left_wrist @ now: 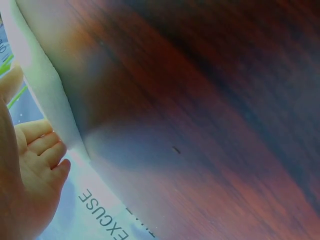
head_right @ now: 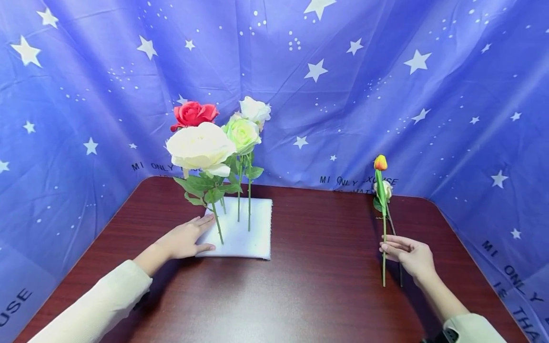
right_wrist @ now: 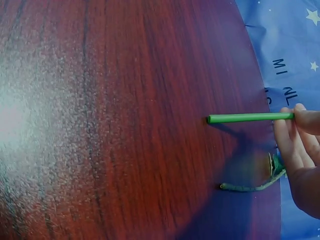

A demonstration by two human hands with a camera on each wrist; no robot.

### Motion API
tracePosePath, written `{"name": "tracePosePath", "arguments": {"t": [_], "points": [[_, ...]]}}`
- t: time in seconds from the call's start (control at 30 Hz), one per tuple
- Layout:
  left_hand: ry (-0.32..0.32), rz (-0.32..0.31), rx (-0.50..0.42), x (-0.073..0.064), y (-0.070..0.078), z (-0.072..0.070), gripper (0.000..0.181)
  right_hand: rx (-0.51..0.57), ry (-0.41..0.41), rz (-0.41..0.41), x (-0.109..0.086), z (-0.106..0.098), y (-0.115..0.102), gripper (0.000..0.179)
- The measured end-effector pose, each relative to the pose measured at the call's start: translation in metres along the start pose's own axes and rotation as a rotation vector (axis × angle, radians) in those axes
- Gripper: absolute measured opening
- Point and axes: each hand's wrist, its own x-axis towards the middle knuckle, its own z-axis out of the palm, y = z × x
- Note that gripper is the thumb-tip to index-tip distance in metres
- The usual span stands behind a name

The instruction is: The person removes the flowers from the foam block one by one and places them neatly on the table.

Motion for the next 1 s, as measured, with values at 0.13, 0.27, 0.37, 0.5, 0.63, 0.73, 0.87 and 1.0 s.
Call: {"name": "tracePosePath", "arguments": {"t": [0.13, 0.27, 0.37, 0.5, 0.63, 0.73, 0.87, 1.0], "points": [[0.006, 0.0, -0.005, -0.001, 0.0, 0.0, 0.079, -0.066, 0.004, 0.068, -0.001, 0.002, -0.004, 0.042], [0.002, 0.005, -0.01, -0.001, 0.0, 0.002, 0.079, -0.169, 0.01, 0.121, -0.001, 0.001, -0.002, 0.04], [-0.003, 0.009, -0.013, 0.0, 0.001, 0.003, 0.079, -0.22, 0.011, 0.139, -0.001, 0.001, 0.0, 0.038], [-0.003, 0.012, -0.008, 0.0, 0.001, 0.003, 0.079, -0.322, 0.019, 0.163, 0.0, 0.004, 0.0, 0.017], [-0.004, 0.012, -0.004, 0.001, 0.001, 0.002, 0.08, -0.412, 0.004, 0.208, 0.002, 0.006, -0.001, 0.038], [-0.004, 0.012, -0.003, 0.001, 0.001, 0.0, 0.08, -0.426, -0.019, 0.236, 0.003, 0.007, -0.002, 0.045], [-0.001, 0.013, -0.004, 0.001, 0.002, -0.001, 0.08, -0.437, -0.033, 0.259, 0.004, 0.009, -0.002, 0.047], [0.001, 0.013, -0.012, 0.0, 0.003, -0.001, 0.08, -0.478, -0.045, 0.275, 0.004, 0.011, -0.001, 0.048]]}}
